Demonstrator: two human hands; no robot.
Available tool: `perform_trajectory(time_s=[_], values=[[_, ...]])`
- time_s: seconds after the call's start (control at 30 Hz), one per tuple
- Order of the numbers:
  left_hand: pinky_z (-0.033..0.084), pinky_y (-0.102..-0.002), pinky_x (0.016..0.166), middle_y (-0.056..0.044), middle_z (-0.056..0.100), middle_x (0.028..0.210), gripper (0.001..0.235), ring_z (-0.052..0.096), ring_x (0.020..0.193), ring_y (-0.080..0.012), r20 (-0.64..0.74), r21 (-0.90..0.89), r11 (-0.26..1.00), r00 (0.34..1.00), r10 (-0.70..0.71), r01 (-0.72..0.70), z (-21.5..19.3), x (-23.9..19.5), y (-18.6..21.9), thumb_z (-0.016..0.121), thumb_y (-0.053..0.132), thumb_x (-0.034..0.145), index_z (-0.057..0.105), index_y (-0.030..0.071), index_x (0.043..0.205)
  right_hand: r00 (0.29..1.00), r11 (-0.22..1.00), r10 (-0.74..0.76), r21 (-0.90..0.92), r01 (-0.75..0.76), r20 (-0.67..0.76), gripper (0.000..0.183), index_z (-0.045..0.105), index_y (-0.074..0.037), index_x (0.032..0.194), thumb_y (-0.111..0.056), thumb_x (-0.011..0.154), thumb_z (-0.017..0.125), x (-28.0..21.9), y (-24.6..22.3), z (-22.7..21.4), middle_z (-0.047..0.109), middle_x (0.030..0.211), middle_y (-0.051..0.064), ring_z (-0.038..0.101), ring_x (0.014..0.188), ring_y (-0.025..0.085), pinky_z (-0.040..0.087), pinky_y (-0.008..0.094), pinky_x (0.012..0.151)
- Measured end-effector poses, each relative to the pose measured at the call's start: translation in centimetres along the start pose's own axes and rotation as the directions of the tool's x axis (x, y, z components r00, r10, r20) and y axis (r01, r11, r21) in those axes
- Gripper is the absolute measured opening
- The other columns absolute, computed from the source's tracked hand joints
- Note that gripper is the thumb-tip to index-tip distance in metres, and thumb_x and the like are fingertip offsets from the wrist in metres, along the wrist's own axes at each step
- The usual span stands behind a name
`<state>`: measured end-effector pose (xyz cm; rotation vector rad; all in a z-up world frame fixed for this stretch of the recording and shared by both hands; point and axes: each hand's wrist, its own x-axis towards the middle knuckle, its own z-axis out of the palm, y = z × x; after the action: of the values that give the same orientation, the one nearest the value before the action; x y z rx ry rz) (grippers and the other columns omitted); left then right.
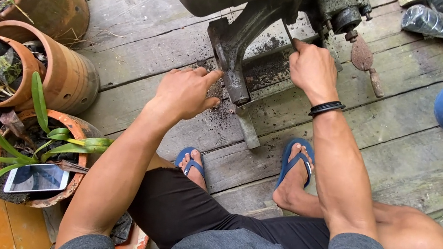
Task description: Scraping dirt and grime off a motorcycle engine block using hands and a small tool.
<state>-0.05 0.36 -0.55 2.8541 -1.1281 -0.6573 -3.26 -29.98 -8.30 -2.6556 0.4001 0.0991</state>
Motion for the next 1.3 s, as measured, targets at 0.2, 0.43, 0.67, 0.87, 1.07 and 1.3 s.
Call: perform_trajectory(time_s=[0.2, 0.43, 0.67, 0.87, 1.07, 1.3], values=[[0.052, -0.054, 0.094, -0.011, 0.064, 0.13, 0.071, 0.063, 0.117, -0.0356, 0.089, -0.022, 0.999, 0.996, -0.031, 0.033, -1.9, -0.4, 1.0, 0.06, 0.052, 0.099, 0.037, 0.023, 0.16, 0.962, 0.956, 0.167, -0.275, -0.105, 0.214, 0.028, 0.071, 0.001, 0.1, 0.0, 0.106, 0.044, 0.1, -6.4, -7.4, 0.069, 0.086, 0.019, 0.067, 0.073, 0.031, 0.064, 0.044, 0.071], [0.051, -0.055, 0.093, -0.011, 0.063, 0.132, 0.071, 0.063, 0.117, -0.0362, 0.073, -0.036, 0.999, 0.997, -0.027, 0.03, -2.1, -0.6, 0.9, 0.06, 0.051, 0.099, 0.037, 0.022, 0.159, 0.966, 0.886, 0.084, -0.462, 0.04, 0.245, 0.02, 0.072, 0.003, 0.099, 0.003, 0.092, 0.053, 1.4, -8.4, -7.9, 0.073, 0.097, 0.025, 0.072, 0.087, 0.042, 0.061, 0.052, 0.072], [0.051, -0.055, 0.094, -0.012, 0.064, 0.128, 0.07, 0.063, 0.117, -0.0367, 0.063, -0.049, 0.998, 0.998, -0.023, 0.026, -2.3, -0.5, 0.6, 0.062, 0.051, 0.099, 0.039, 0.022, 0.158, 0.931, 0.84, 0.226, -0.542, -0.038, 0.286, 0.019, 0.07, 0.003, 0.11, -0.008, 0.106, 0.055, 1.3, -11.2, -9.8, 0.073, 0.099, 0.021, 0.071, 0.086, 0.034, 0.064, 0.049, 0.08], [0.051, -0.055, 0.094, -0.012, 0.063, 0.131, 0.068, 0.062, 0.119, -0.0372, 0.059, -0.057, 0.998, 0.998, -0.027, 0.031, -2.4, -0.8, 0.6, 0.061, 0.051, 0.099, 0.039, 0.022, 0.157, 0.96, 0.868, 0.136, -0.496, 0.004, 0.245, 0.024, 0.071, 0.003, 0.101, -0.004, 0.104, 0.048, 1.5, -8.2, -8.1, 0.072, 0.096, 0.024, 0.07, 0.086, 0.037, 0.062, 0.051, 0.078], [0.051, -0.055, 0.095, -0.013, 0.063, 0.133, 0.07, 0.062, 0.12, -0.037, 0.056, -0.048, 0.999, 0.998, -0.017, 0.02, -2.3, -0.3, 0.4, 0.062, 0.051, 0.099, 0.039, 0.021, 0.158, 0.968, 0.891, 0.117, -0.454, -0.003, 0.224, 0.023, 0.07, 0.001, 0.104, -0.001, 0.103, 0.047, 1.1, -6.9, -7.7, 0.072, 0.095, 0.024, 0.071, 0.085, 0.038, 0.062, 0.053, 0.081], [0.051, -0.055, 0.093, -0.012, 0.063, 0.131, 0.069, 0.063, 0.117, -0.0377, 0.079, -0.036, 0.999, 0.996, -0.037, 0.04, -1.7, -0.4, 0.2, 0.059, 0.051, 0.1, 0.038, 0.023, 0.159, 0.992, 0.819, -0.088, -0.559, 0.127, 0.095, 0.031, 0.072, -0.014, 0.114, -0.002, 0.091, 0.054, 2.1, -0.8, -4.0, 0.071, 0.092, 0.015, 0.073, 0.078, 0.043, 0.061, 0.053, 0.058]])
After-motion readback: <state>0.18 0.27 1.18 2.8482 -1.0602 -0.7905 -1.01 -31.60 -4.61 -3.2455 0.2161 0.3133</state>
